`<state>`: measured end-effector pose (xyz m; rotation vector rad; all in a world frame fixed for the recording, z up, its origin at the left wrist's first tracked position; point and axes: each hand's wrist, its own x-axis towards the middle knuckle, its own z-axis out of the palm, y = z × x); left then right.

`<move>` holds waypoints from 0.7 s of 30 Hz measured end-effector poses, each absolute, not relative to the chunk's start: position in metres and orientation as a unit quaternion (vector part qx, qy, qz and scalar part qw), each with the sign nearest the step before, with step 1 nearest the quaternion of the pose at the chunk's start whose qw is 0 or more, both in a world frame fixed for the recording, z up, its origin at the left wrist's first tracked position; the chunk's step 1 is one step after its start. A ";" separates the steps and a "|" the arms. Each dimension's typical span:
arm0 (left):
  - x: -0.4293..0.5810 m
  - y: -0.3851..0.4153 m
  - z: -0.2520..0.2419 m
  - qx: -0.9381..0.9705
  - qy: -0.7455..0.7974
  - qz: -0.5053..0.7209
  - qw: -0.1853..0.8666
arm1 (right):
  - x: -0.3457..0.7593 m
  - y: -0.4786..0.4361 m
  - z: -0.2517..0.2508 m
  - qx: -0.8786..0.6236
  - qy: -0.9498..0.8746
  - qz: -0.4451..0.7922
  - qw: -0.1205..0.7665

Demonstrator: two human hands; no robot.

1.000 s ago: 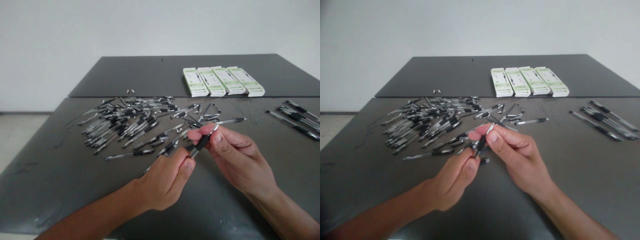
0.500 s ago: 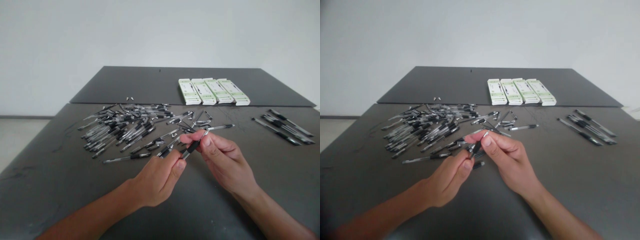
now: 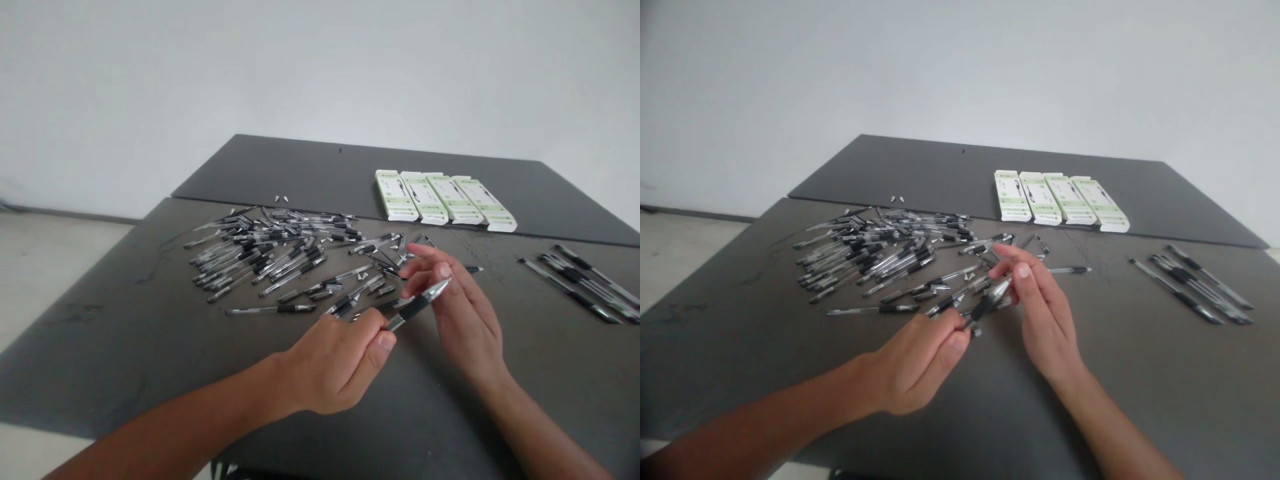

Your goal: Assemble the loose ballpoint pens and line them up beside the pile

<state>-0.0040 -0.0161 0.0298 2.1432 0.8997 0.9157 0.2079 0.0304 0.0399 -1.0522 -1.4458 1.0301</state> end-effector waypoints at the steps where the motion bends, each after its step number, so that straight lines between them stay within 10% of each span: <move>1: -0.004 -0.017 0.030 0.818 0.337 0.348 0.310 | 0.212 0.035 0.039 -0.471 -0.621 0.384 0.495; 9: 0.000 -0.023 0.036 0.848 0.314 0.321 0.281 | 0.222 0.076 0.054 -0.472 -0.834 0.106 0.265; 21: 0.001 -0.025 0.035 0.829 0.312 0.385 0.258 | 0.144 0.173 0.076 -0.446 -0.892 0.068 0.027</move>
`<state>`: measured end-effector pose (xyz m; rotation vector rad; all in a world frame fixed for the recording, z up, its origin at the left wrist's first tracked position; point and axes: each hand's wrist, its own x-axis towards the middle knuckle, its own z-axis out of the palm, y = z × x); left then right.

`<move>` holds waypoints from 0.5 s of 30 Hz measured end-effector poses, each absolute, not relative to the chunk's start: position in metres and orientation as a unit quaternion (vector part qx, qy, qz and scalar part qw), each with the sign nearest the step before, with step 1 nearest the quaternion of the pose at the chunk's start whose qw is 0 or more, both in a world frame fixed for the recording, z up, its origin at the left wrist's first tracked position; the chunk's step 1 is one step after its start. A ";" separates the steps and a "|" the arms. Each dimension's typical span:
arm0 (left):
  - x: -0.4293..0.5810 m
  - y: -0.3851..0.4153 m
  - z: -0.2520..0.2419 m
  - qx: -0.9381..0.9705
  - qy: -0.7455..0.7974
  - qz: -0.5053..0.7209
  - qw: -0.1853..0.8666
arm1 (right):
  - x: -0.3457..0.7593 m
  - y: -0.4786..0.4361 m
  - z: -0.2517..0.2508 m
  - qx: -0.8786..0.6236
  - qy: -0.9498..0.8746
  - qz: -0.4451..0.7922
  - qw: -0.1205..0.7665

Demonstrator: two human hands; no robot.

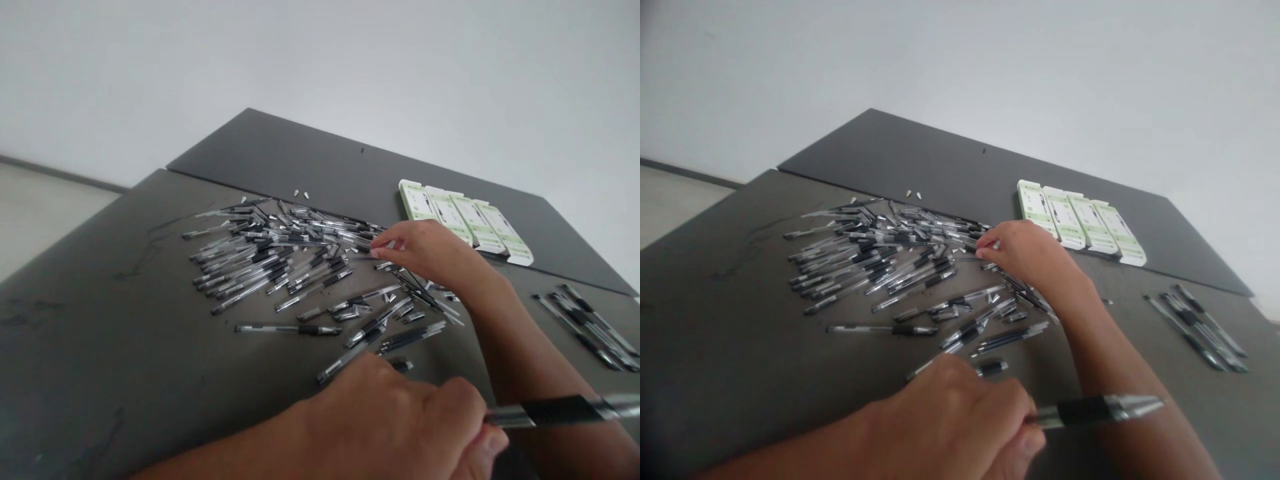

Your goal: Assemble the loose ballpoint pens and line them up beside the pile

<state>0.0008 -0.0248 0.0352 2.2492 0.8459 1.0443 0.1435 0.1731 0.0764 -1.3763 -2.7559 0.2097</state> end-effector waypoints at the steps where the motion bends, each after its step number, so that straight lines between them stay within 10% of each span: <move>1: 0.002 -0.026 0.034 0.829 0.316 0.387 0.251 | 0.140 0.177 0.074 -0.437 -0.896 0.072 0.022; 15: 0.014 -0.024 0.019 0.814 0.355 0.390 0.244 | 0.136 0.184 0.051 -0.384 -0.917 0.105 0.028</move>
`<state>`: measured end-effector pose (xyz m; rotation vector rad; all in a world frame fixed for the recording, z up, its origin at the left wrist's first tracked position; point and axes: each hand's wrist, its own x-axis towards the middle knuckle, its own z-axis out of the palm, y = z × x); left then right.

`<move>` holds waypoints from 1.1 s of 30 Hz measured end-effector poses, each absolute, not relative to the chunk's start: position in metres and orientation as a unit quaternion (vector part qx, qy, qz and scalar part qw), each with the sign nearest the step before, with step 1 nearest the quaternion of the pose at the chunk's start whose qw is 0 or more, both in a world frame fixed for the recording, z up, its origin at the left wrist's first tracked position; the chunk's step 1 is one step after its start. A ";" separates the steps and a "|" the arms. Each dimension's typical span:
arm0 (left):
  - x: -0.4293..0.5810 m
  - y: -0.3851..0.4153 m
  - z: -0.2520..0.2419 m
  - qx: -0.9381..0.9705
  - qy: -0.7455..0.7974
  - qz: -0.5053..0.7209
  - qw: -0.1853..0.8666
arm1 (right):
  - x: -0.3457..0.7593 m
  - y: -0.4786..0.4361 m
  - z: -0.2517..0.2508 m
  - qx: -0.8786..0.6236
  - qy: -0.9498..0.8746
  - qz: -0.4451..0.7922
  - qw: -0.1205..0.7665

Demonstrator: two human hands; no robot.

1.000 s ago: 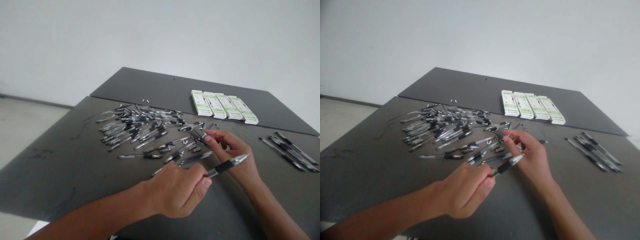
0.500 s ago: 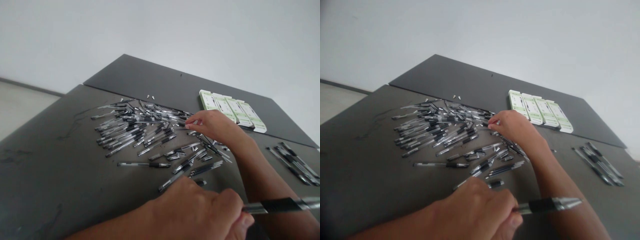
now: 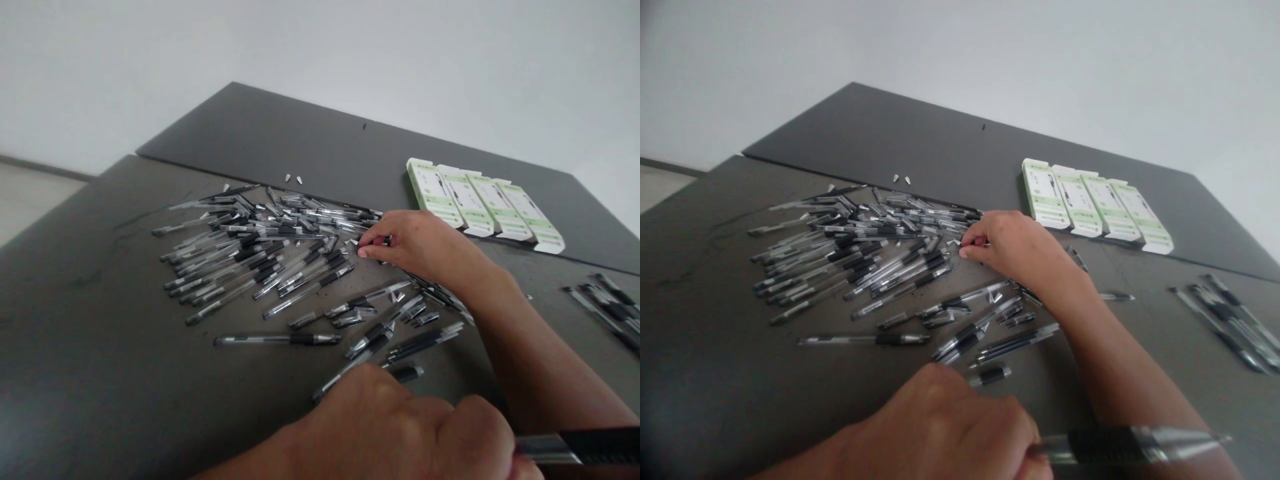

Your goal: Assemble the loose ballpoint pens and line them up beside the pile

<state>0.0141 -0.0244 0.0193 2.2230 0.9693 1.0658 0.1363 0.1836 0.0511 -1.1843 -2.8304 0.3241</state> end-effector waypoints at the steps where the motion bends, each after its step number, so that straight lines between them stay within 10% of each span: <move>1: 0.013 -0.023 0.020 0.813 0.356 0.390 0.244 | 0.135 0.183 0.050 -0.382 -0.917 0.108 0.032; 33: -0.003 -0.020 0.040 0.800 0.397 0.396 0.214 | 0.134 0.188 0.049 -0.344 -0.925 0.158 0.032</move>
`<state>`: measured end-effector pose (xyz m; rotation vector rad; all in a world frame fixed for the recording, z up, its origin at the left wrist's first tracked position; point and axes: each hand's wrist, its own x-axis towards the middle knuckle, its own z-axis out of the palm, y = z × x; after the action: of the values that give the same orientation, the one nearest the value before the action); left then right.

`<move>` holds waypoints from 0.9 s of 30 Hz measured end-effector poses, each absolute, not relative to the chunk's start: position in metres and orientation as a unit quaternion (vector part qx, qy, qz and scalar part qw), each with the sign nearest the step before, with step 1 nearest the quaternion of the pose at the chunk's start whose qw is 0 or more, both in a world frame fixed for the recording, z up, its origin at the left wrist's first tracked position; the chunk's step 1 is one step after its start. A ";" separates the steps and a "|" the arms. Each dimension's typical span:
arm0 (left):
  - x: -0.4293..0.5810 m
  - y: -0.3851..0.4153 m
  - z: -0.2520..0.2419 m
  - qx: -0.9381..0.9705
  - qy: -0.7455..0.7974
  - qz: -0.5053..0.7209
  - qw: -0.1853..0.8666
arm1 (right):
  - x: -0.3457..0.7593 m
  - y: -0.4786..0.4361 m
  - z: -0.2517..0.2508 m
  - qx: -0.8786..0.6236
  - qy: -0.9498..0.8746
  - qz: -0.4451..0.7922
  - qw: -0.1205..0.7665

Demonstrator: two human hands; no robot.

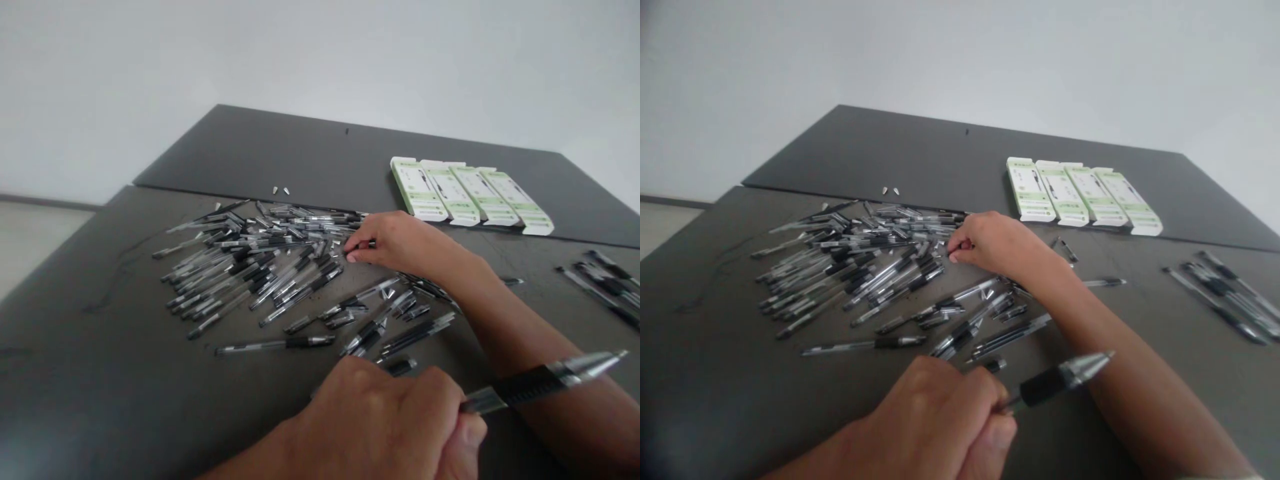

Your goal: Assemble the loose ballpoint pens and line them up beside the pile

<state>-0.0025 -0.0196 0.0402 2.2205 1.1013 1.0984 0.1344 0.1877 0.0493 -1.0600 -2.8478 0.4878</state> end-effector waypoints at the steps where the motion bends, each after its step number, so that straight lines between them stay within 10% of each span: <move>1: -0.002 -0.019 0.040 0.799 0.391 0.406 0.209 | 0.134 0.188 0.049 -0.339 -0.926 0.160 0.031; 10: 0.003 -0.021 0.037 0.786 0.413 0.403 0.223 | 0.116 0.177 0.039 -0.271 -0.942 0.143 0.140; 27: 0.002 -0.024 0.029 0.811 0.358 0.373 0.273 | 0.101 0.181 0.034 -0.279 -0.956 0.081 0.031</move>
<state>0.0024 -0.0236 0.0291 2.1824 0.9644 1.0047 0.1011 0.1813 0.0343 -0.8604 -2.9452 0.2509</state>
